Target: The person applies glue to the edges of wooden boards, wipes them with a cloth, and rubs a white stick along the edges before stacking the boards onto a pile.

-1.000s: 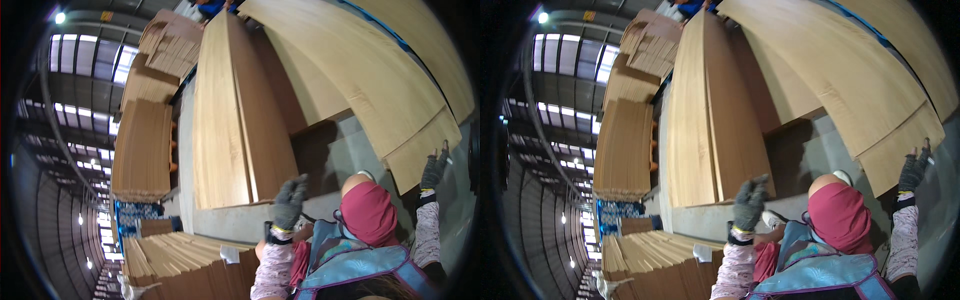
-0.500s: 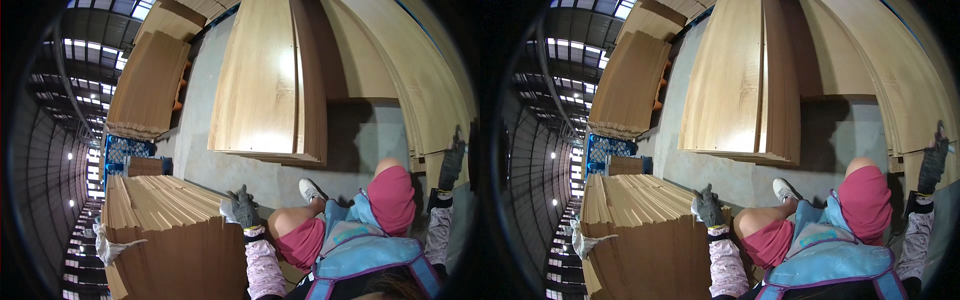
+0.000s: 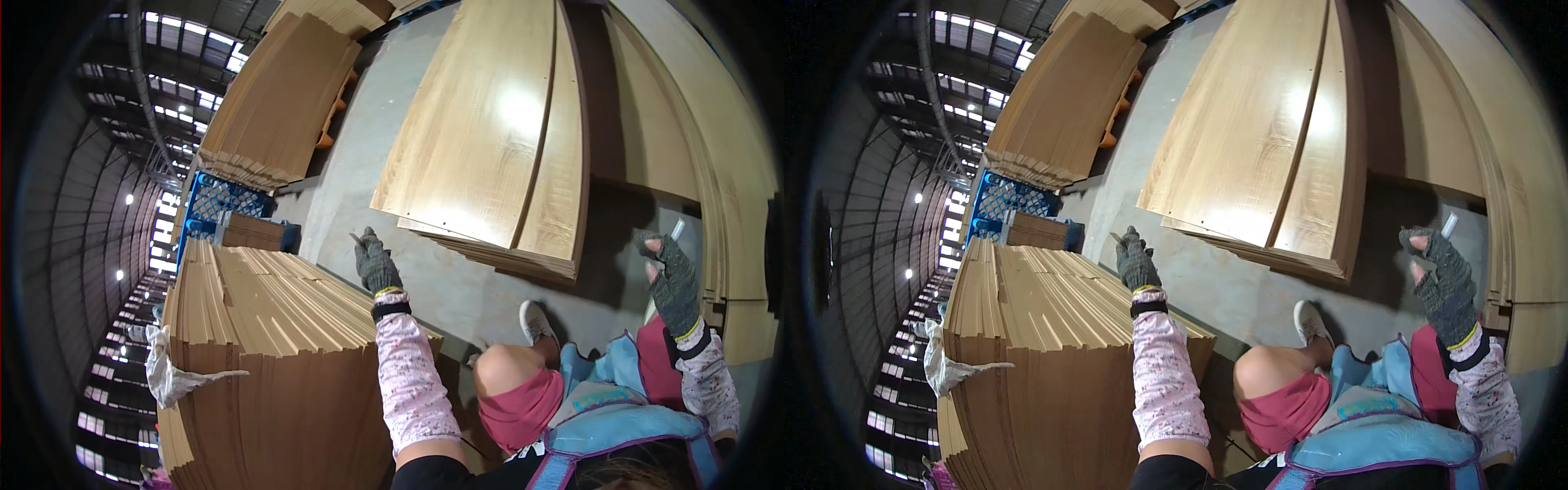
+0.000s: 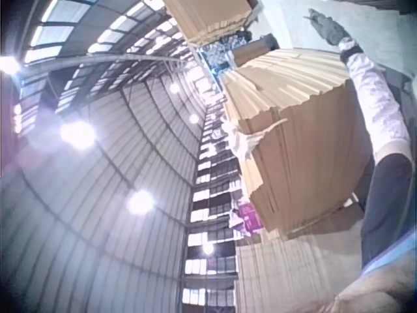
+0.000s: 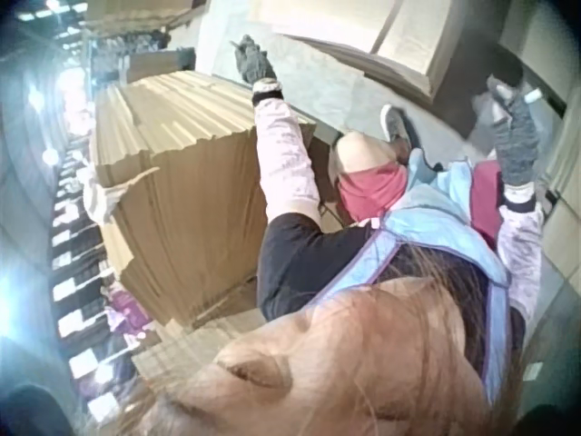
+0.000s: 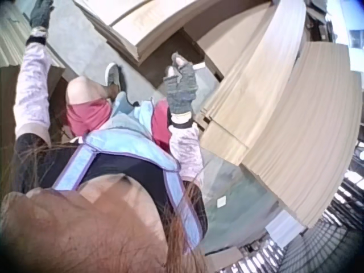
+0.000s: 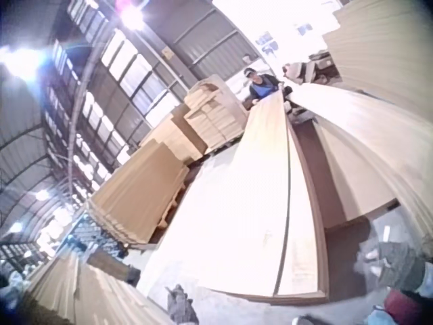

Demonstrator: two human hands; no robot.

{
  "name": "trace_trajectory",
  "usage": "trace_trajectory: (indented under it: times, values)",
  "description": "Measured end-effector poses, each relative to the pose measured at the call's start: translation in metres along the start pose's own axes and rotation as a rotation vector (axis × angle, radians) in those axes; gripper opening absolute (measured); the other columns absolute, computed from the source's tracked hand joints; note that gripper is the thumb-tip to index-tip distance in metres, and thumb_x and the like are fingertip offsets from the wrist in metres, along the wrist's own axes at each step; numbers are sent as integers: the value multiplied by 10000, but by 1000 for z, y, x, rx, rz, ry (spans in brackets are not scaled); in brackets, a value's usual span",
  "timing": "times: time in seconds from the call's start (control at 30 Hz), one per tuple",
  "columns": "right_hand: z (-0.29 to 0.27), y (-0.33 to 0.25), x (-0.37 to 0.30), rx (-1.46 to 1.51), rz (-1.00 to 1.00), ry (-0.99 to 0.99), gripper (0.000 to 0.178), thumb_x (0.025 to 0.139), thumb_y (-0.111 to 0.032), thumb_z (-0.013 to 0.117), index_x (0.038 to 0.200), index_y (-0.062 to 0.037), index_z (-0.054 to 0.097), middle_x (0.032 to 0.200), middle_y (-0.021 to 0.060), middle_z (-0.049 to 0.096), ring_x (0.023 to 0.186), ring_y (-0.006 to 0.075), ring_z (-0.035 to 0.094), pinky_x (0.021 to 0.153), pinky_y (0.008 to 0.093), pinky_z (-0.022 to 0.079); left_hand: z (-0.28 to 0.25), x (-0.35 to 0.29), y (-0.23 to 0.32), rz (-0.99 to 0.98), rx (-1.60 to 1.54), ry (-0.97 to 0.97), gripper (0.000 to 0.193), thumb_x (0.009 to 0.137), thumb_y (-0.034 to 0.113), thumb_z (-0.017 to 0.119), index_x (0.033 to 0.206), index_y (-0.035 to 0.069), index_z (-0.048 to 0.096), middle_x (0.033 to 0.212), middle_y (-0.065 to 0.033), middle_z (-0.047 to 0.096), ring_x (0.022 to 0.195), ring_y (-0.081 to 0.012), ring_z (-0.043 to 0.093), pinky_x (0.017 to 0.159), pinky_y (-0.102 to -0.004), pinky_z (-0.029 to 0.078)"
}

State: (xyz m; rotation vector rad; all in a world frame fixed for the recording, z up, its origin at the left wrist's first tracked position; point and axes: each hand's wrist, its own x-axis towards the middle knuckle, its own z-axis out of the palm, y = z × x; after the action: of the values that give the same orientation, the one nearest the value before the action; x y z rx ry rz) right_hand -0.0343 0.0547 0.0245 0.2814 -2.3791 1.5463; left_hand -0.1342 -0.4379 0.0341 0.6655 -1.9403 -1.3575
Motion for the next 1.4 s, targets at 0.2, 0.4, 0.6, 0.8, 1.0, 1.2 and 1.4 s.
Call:
trace_trajectory:
  times: [0.2,0.4,0.6,0.8,1.0,1.2,1.4]
  values:
    - [21,14,2,-63,-13,-62,319,782,87,535,1078,-24,581,1063,139,621,1022,254,600,916,331,445,5,59,-22,12,275,144,420,907,414,483,1074,49,607,721,-131,599,601,-226,534,562,-357,437]
    - [28,33,5,198,200,-51,293,814,78,498,1088,-4,561,1053,122,620,1014,209,594,921,317,439,38,88,-29,185,576,51,377,902,351,487,1110,57,598,997,-200,631,894,-350,602,769,-427,472]
    - [46,58,3,366,291,-77,282,856,1,512,1136,-7,542,1081,91,596,1017,189,571,906,302,434,55,119,-39,277,902,-109,315,851,227,516,1128,107,603,1100,-176,612,1027,-361,574,878,-433,460]
    - [60,43,27,547,437,-32,420,932,-180,529,1313,-45,419,1108,91,570,1006,148,561,846,273,476,58,83,-29,450,1039,-160,281,855,256,517,1078,113,611,968,-183,631,893,-377,595,784,-461,479]
    - [74,27,68,336,397,4,433,922,-207,551,1299,-28,436,1102,82,560,951,135,554,828,257,455,52,0,-3,608,1039,-169,275,853,230,534,1089,107,604,926,-151,641,854,-363,594,741,-470,476]
    - [70,42,54,429,427,120,334,896,-179,570,1174,-1,524,1045,127,592,912,206,563,834,322,448,62,-68,15,702,928,-253,302,863,187,554,1135,59,587,1044,-151,631,931,-341,591,803,-445,469]
    - [9,54,34,38,207,-36,283,921,-156,499,1125,34,549,1096,144,582,954,232,583,837,320,457,47,-111,32,816,720,-386,363,820,134,595,1166,31,559,1080,-181,616,914,-360,588,794,-453,465]
